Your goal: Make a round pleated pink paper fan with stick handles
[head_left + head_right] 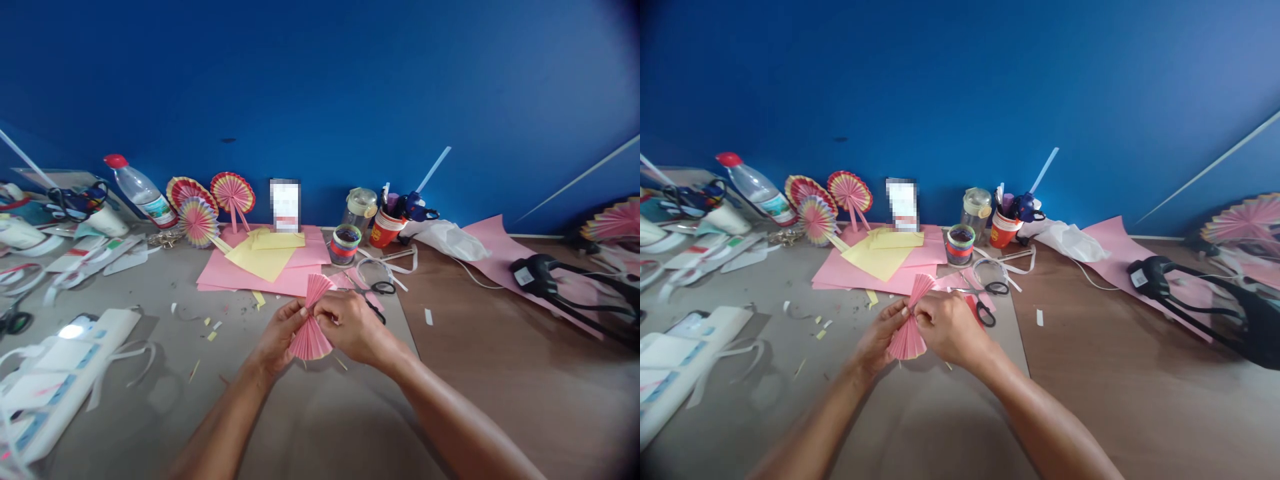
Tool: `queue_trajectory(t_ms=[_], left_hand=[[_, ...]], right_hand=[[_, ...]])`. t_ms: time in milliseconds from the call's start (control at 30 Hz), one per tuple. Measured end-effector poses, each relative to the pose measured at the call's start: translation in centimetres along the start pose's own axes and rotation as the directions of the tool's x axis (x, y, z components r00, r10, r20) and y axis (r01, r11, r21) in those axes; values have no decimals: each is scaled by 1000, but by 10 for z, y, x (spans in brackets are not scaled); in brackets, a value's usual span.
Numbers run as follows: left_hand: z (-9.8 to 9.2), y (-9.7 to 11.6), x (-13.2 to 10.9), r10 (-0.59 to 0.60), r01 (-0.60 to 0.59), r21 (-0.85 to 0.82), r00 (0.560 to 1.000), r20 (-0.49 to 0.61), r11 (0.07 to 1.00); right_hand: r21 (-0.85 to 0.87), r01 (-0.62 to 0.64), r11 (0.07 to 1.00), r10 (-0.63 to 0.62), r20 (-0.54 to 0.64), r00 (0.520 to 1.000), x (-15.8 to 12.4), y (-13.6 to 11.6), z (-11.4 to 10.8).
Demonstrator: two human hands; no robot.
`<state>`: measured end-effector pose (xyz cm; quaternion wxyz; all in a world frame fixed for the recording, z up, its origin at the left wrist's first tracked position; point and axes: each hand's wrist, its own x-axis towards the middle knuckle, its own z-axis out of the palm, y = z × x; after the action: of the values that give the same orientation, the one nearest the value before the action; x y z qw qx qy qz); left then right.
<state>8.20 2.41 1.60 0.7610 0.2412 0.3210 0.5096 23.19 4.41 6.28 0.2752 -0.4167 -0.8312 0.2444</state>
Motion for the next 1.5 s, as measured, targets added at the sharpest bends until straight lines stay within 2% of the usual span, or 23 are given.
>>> queue_trajectory(t_ms=[133,267,433,733,1067,1500], left_hand=[[-1,-1,0,6,-6,9,1000,3,1000],[-1,-2,-2,14,-14,8,1000,1,1000],[0,-3,-2,14,-20,74,997,79,997],[0,-3,-1,-29,22,74,995,95,997],[3,-2,-1,-15,4,143,997,76,990],[3,-2,0,8,-14,178,999,35,984]], right_hand=[[58,-37,998,38,-15,999,1,0,-1],[38,-33,999,35,-44,998,1,0,2],[-24,-52,998,50,-94,994,0,2,8],[5,-60,998,60,-57,997,1,2,5],[-28,-71,997,70,-36,997,1,7,7],[23,-124,992,124,25,992,2,0,-2]])
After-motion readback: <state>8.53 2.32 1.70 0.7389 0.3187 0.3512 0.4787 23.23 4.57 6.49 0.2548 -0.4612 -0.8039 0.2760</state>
